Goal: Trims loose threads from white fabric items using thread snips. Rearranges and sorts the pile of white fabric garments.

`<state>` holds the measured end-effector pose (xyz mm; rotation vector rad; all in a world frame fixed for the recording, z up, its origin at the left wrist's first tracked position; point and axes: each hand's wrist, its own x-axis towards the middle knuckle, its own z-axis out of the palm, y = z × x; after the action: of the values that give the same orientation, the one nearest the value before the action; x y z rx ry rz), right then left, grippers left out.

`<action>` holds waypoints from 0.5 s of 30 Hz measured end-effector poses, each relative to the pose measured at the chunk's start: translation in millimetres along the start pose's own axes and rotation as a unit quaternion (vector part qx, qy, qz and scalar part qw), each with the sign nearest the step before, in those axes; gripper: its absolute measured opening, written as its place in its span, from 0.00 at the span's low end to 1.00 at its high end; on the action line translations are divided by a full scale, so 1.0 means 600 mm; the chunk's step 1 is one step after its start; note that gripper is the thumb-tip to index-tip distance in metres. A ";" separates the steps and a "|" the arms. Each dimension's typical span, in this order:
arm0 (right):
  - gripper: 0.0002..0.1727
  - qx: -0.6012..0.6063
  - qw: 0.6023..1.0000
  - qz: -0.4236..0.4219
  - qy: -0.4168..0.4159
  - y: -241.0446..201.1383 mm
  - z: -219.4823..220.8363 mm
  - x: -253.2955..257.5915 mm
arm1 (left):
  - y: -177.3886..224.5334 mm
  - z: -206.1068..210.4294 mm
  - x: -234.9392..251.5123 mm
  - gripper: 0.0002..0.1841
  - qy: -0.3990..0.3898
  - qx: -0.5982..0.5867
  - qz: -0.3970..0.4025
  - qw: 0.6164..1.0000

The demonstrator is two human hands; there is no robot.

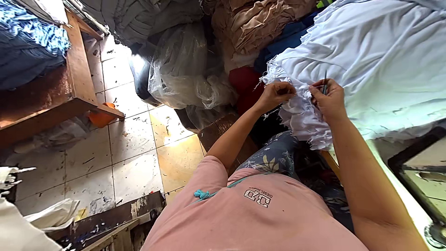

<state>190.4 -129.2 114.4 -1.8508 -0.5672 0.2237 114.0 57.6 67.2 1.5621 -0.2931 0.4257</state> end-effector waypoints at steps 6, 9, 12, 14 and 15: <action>0.12 -0.072 0.997 0.039 0.006 -0.011 0.021 0.022 | 0.002 0.016 0.017 0.06 -0.013 0.112 0.052 0.992; 0.12 -0.065 0.995 0.069 0.016 -0.015 0.024 0.033 | 0.005 0.026 0.020 0.10 -0.004 0.156 0.064 0.986; 0.12 -0.073 0.994 0.078 0.019 -0.012 0.027 0.037 | 0.007 0.042 0.021 0.11 0.018 0.206 0.070 0.976; 0.12 -0.060 0.995 0.079 0.017 -0.011 0.025 0.037 | 0.003 0.052 0.021 0.06 0.042 0.235 0.095 0.966; 0.12 -0.049 0.996 0.076 0.019 -0.011 0.023 0.035 | 0.002 0.053 0.021 0.04 0.048 0.241 0.106 0.964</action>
<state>201.1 -105.7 117.9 -1.9908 -0.4178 0.2661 127.3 26.9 73.8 1.9858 -0.2968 0.7810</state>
